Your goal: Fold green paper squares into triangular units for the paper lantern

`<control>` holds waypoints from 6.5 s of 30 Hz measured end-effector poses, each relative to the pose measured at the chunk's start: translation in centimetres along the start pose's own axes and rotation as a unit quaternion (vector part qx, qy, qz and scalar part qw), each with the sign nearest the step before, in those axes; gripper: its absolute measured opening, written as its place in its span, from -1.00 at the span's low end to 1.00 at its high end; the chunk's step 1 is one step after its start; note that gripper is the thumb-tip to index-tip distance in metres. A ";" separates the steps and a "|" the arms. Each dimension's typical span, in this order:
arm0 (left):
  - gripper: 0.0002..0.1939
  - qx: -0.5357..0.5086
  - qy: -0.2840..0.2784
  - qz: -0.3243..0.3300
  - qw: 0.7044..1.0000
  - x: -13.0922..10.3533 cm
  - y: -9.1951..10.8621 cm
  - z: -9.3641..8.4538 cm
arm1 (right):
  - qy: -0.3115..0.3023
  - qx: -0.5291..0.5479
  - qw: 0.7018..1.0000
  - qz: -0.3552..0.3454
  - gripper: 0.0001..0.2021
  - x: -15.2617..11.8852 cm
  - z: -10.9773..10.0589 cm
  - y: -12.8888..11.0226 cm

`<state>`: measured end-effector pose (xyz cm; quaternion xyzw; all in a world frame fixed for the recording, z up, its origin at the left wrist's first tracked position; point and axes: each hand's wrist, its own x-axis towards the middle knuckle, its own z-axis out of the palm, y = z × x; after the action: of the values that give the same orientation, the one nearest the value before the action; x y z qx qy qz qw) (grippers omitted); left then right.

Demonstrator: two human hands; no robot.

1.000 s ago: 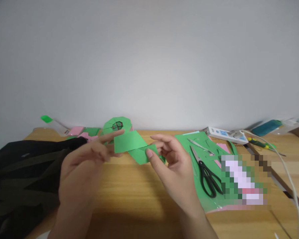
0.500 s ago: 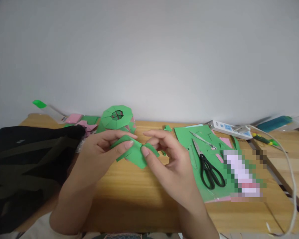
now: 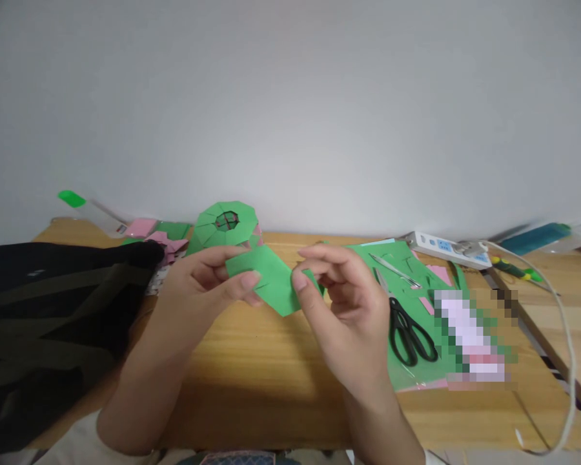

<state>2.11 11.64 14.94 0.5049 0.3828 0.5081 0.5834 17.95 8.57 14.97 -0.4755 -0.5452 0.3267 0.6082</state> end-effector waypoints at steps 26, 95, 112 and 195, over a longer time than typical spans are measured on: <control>-0.96 0.096 -0.018 0.068 0.993 0.4 -0.3 -0.6 | -0.234 -0.129 0.963 -0.035 -0.85 0.8 -1.0 -0.1; -0.83 -0.048 -0.023 0.034 0.998 0.1 -0.6 0.0 | -0.061 -0.048 0.997 -0.007 -0.87 0.9 -0.9 1.0; -0.80 0.083 0.027 0.021 0.996 0.2 -0.3 -0.4 | -0.125 -0.129 0.978 -0.103 -0.81 0.1 -0.9 0.4; -0.64 0.122 -0.107 0.098 0.982 -0.4 0.2 0.0 | -0.083 0.101 0.987 0.097 -0.94 1.6 -1.5 1.6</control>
<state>1.95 11.22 15.08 0.6587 0.3261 0.4554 0.5024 19.87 10.27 14.15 -0.4336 -0.5093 0.4762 0.5708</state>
